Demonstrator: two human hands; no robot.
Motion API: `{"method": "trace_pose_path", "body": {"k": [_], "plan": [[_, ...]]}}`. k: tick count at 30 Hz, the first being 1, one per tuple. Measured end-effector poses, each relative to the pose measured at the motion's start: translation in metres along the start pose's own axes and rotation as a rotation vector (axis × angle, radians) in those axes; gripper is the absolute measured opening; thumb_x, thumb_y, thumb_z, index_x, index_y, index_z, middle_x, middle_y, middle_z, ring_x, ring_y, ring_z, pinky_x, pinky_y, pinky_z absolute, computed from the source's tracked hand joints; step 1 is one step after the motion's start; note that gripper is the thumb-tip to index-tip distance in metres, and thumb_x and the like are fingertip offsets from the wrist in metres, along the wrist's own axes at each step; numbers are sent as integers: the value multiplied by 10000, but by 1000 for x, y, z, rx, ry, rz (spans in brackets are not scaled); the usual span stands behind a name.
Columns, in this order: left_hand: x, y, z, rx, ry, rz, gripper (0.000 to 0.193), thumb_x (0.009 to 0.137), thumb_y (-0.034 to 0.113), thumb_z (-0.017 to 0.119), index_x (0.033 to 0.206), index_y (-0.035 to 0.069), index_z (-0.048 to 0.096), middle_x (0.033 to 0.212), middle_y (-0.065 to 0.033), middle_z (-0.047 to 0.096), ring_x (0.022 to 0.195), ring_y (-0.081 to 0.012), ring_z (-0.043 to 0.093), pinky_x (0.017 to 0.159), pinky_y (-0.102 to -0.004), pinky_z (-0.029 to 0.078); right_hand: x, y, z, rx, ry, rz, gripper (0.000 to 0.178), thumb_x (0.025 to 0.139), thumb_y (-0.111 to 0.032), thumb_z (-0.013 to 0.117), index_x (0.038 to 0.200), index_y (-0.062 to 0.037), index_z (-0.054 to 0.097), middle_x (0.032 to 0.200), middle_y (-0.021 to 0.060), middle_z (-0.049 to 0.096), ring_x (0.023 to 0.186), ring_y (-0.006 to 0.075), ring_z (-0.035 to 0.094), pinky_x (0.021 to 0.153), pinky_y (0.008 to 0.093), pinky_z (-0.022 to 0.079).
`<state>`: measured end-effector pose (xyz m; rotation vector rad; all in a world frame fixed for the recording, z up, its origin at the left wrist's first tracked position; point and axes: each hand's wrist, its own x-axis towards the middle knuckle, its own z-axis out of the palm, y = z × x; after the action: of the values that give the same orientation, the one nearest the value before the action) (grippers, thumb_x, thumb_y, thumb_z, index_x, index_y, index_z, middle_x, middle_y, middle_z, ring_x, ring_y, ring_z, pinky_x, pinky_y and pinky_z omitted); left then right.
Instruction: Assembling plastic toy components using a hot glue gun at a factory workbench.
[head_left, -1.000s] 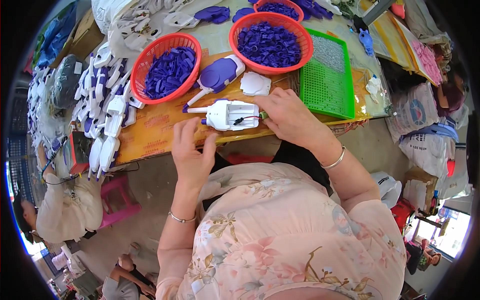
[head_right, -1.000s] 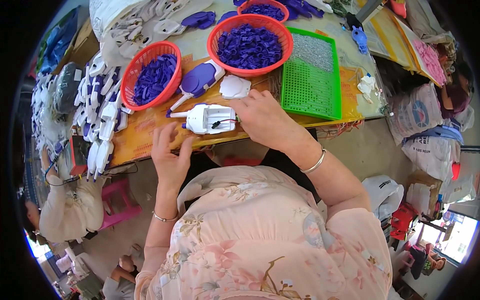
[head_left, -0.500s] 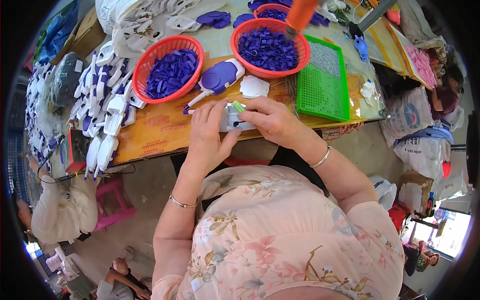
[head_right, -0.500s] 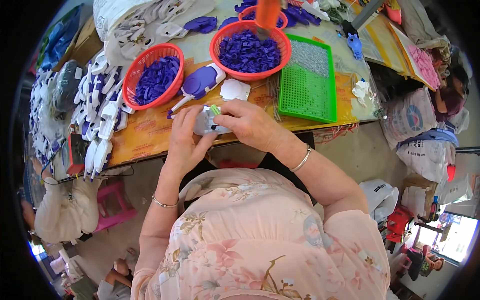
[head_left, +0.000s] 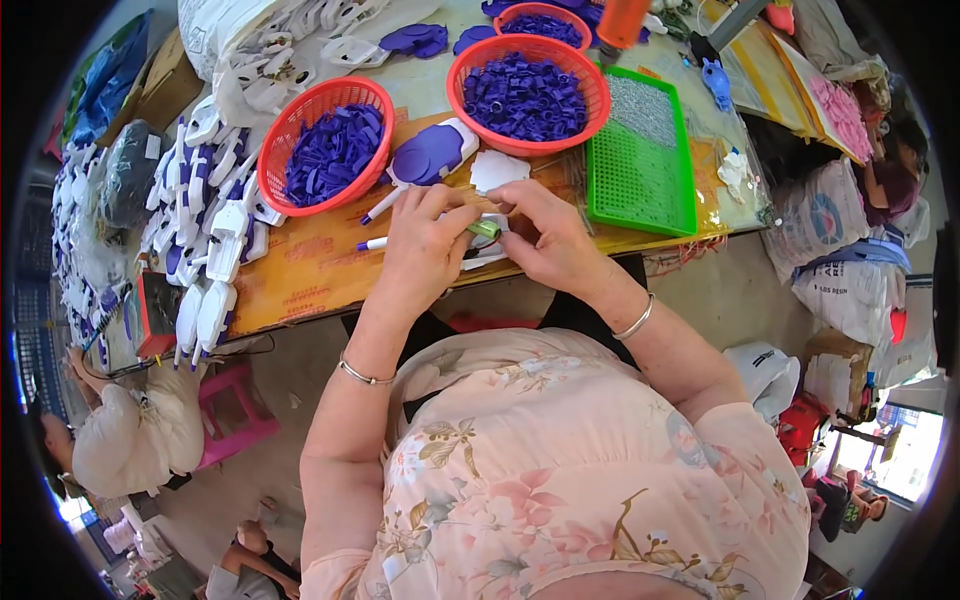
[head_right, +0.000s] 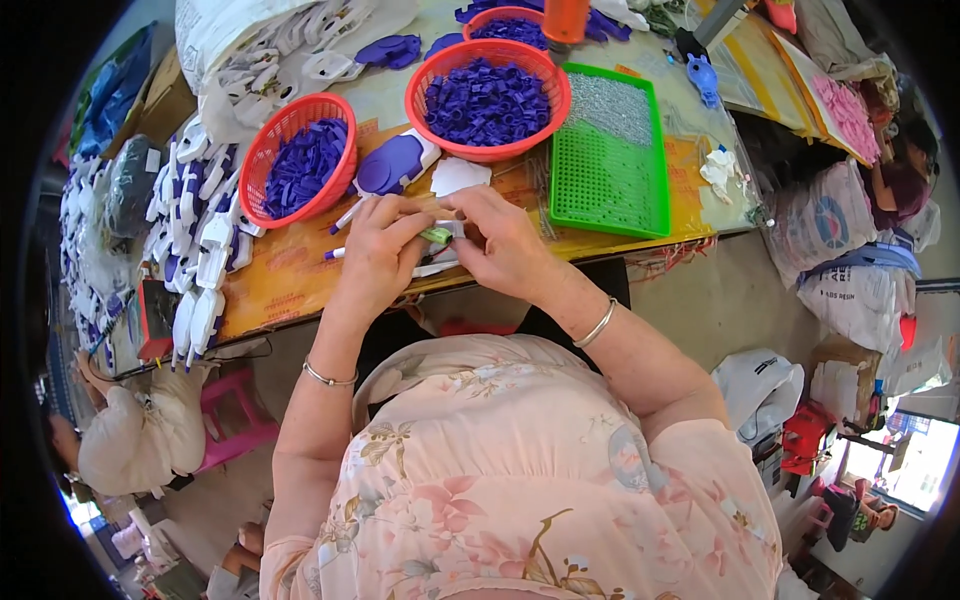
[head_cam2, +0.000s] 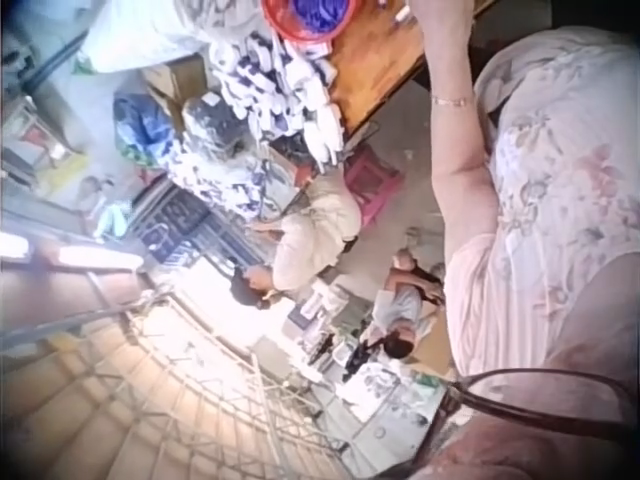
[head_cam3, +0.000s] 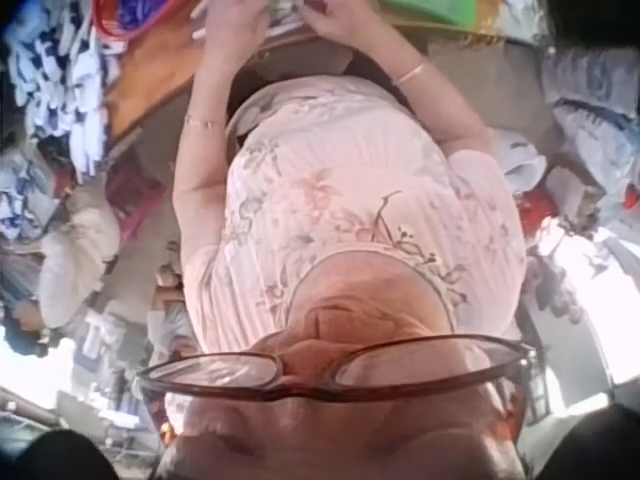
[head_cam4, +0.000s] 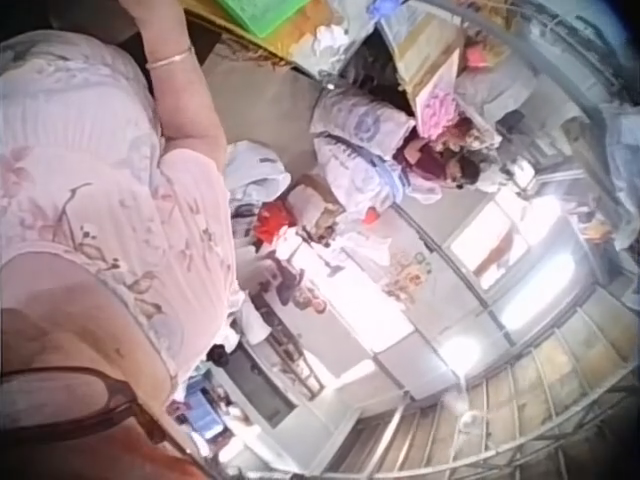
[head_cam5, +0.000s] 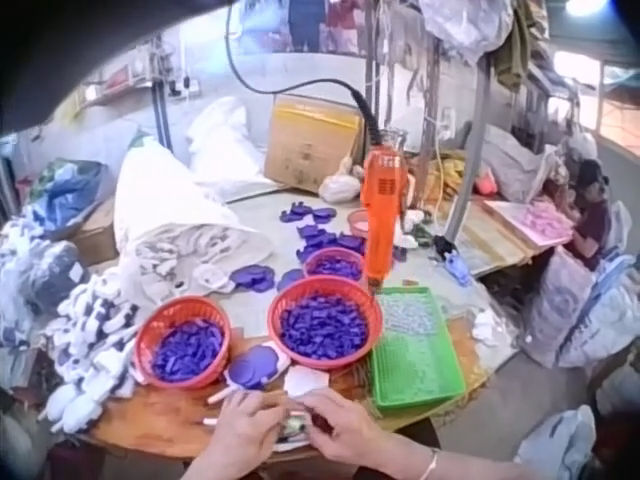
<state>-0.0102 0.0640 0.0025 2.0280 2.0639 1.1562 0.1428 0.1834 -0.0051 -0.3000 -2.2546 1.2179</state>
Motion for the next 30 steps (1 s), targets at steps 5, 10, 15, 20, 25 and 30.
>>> {"method": "trace_pose_path", "body": {"k": [5,10,15,20,25,30], "plan": [[3,7,-3,173,40,76,203,685,38,704,881,72,663,874,-63,556,884,-282,523,846,-443,417,-1,14,4,-117,50,-140,341,737,-3,630,1077,-24,607,908,145,613,806,308,586,697,363,496],[4,9,-6,209,33,64,241,626,-11,716,845,63,651,791,-61,534,821,-278,516,750,-406,415,-2,7,-1,0,-41,-53,335,752,14,641,1085,-21,631,862,108,627,722,191,588,645,297,477],[7,10,-5,268,-15,37,240,624,-18,696,848,54,648,774,-76,509,805,-285,512,741,-414,414,-3,8,0,37,-26,-31,308,765,-3,673,1070,-18,635,805,88,604,685,157,578,615,283,469],[8,16,-11,277,-111,13,180,696,6,659,874,26,647,822,-94,540,837,-300,527,774,-422,418,-3,8,-1,23,-29,-1,299,770,-17,696,1062,-12,634,774,79,590,664,146,561,598,279,459],[2,12,-10,239,-82,38,153,723,6,644,875,19,640,881,-109,567,861,-309,540,799,-421,416,-2,2,-3,36,-42,22,281,777,-26,700,1048,-5,633,763,74,580,641,136,546,577,281,451],[3,12,-8,204,-74,26,122,724,14,628,845,27,624,881,-107,553,868,-303,530,839,-443,405,-2,2,-3,53,-36,59,264,769,-66,678,1029,-37,642,784,116,613,685,249,586,624,356,479]]}}
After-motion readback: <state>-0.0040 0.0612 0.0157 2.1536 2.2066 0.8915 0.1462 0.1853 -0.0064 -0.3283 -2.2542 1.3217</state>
